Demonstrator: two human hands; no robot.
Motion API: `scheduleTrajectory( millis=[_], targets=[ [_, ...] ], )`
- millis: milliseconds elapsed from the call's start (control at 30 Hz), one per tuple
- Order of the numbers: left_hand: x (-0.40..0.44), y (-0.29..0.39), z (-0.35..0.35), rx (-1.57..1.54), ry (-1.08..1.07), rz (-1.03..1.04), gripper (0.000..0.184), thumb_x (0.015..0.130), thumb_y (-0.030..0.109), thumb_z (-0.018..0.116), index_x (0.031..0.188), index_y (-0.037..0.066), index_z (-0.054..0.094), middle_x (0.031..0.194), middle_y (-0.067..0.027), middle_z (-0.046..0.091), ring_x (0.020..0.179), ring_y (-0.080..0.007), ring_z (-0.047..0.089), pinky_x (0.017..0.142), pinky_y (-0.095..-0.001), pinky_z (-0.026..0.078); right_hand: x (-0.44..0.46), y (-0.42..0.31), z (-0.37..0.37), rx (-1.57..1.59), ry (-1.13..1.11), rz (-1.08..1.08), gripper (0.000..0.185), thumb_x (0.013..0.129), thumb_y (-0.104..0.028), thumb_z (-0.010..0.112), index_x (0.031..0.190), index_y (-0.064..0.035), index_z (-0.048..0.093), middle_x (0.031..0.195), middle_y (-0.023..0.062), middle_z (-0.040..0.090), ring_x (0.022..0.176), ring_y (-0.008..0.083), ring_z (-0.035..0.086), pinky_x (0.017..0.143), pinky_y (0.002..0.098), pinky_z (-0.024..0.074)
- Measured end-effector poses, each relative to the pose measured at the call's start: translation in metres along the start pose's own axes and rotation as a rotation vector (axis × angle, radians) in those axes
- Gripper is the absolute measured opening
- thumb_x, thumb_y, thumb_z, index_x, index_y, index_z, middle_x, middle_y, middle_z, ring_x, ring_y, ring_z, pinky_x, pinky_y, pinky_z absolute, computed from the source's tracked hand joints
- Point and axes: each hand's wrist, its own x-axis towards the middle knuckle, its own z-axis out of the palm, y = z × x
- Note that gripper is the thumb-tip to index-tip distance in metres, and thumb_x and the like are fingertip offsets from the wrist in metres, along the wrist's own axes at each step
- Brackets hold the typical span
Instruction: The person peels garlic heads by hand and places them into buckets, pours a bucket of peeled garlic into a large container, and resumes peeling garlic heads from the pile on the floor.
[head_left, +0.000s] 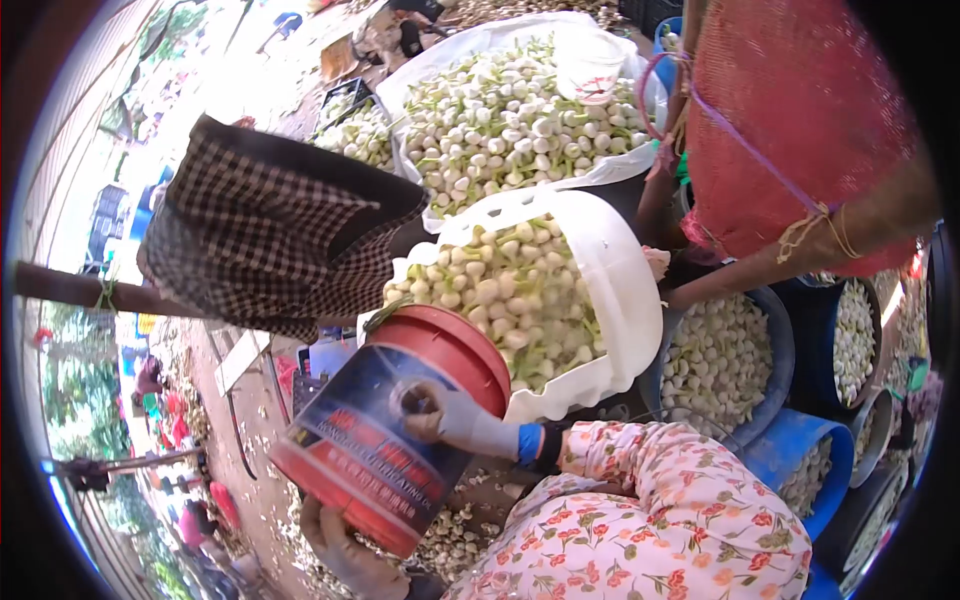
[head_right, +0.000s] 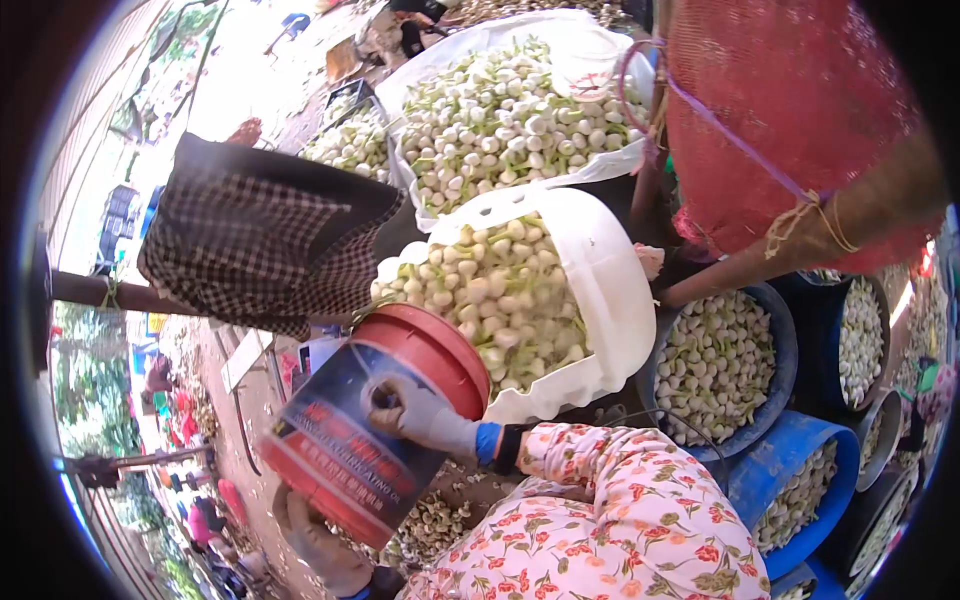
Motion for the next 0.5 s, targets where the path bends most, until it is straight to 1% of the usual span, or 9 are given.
scheduleTrajectory(
  millis=[33,100,133,167,233,333,400,467,500],
  targets=[
    [-0.006,-0.011,-0.018,-0.027,0.1,0.023,0.027,0.094,0.02,0.046,0.108,-0.001,0.053,0.1,-0.0053,0.054,0.087,-0.0149,0.054,0.082,-0.029,0.042,-0.004,0.002,0.011,-0.164,-0.09,0.099,0.04,0.082,-0.033,0.061,0.111,-0.0062,0.052,0.095,0.0093,0.056,0.09,0.021,0.055,0.081,0.0319,0.0431],
    [0.003,-0.044,-0.093,-0.127,0.355,-0.657,0.042,0.086,0.019,0.062,0.122,0.004,0.048,0.112,-0.0106,0.055,0.098,-0.0178,0.053,0.088,-0.0293,0.042,-0.014,0.015,0.037,-0.283,-0.193,0.116,0.046,0.081,-0.036,0.062,0.116,-0.0083,0.05,0.084,0.0091,0.057,0.078,0.0187,0.056,0.07,0.0304,0.0439],
    [-0.014,-0.067,-0.12,-0.14,0.39,-0.674,0.042,0.086,0.019,0.062,0.122,0.004,0.048,0.112,-0.0106,0.055,0.098,-0.0178,0.053,0.088,-0.0293,0.042,-0.021,0.013,0.049,-0.352,-0.259,0.191,0.045,0.081,-0.036,0.061,0.116,-0.0095,0.05,0.083,0.0089,0.056,0.077,0.0197,0.057,0.068,0.0306,0.0437],
    [-0.031,-0.089,-0.139,-0.247,0.035,-0.377,0.025,0.093,0.026,0.049,0.103,0.005,0.056,0.092,-0.0021,0.057,0.085,-0.0124,0.054,0.082,-0.029,0.042,-0.029,0.009,0.059,-0.358,-0.326,0.258,0.041,0.081,-0.036,0.06,0.111,-0.0096,0.051,0.087,0.0097,0.056,0.081,0.0218,0.057,0.072,0.0318,0.0433],
    [-0.062,-0.12,-0.16,-0.345,0.155,-0.548,0.027,0.092,0.031,0.049,0.102,0.007,0.057,0.089,-0.0008,0.058,0.084,-0.0111,0.054,0.08,-0.0293,0.043,-0.045,0.007,0.076,-0.373,-0.459,0.388,0.034,0.081,-0.036,0.059,0.103,-0.0097,0.055,0.097,0.0113,0.056,0.089,0.026,0.056,0.08,0.0342,0.0427],
    [-0.113,-0.173,-0.184,-0.358,0.33,-0.707,0.032,0.091,0.036,0.05,0.103,0.008,0.058,0.093,-0.0015,0.061,0.085,-0.0122,0.057,0.076,-0.0292,0.046,-0.081,0.05,0.102,-0.514,-0.547,0.223,0.036,0.082,-0.033,0.06,0.109,-0.0115,0.054,0.078,0.0063,0.057,0.071,0.0209,0.057,0.065,0.032,0.0436],
    [-0.14,-0.186,-0.183,-0.403,0.475,-0.845,0.03,0.089,0.037,0.052,0.099,0.01,0.059,0.09,-0.0008,0.062,0.08,-0.0117,0.058,0.069,-0.0258,0.047,-0.106,0.069,0.116,-0.608,-0.581,0.198,0.033,0.082,-0.032,0.06,0.106,-0.011,0.057,0.085,0.0076,0.059,0.077,0.018,0.058,0.071,0.0308,0.0454],
    [-0.165,-0.222,-0.199,-0.634,0.439,-0.874,0.03,0.087,0.038,0.054,0.1,0.012,0.06,0.089,0.0002,0.062,0.08,-0.0121,0.058,0.069,-0.0296,0.048,-0.129,0.109,0.124,-0.619,-0.668,0.228,0.032,0.083,-0.026,0.061,0.11,-0.009,0.057,0.097,0.0072,0.061,0.086,0.012,0.058,0.078,0.0279,0.0461],
    [-0.185,-0.253,-0.213,-0.637,0.484,-0.931,0.031,0.087,0.038,0.055,0.101,0.011,0.059,0.09,0.0003,0.062,0.079,-0.0127,0.058,0.069,-0.0296,0.048,-0.133,0.106,0.131,-0.493,-0.749,0.436,0.043,0.084,-0.032,0.057,0.116,-0.0046,0.055,0.103,0.0148,0.062,0.097,0.0264,0.059,0.087,0.0355,0.0445]
  ],
)
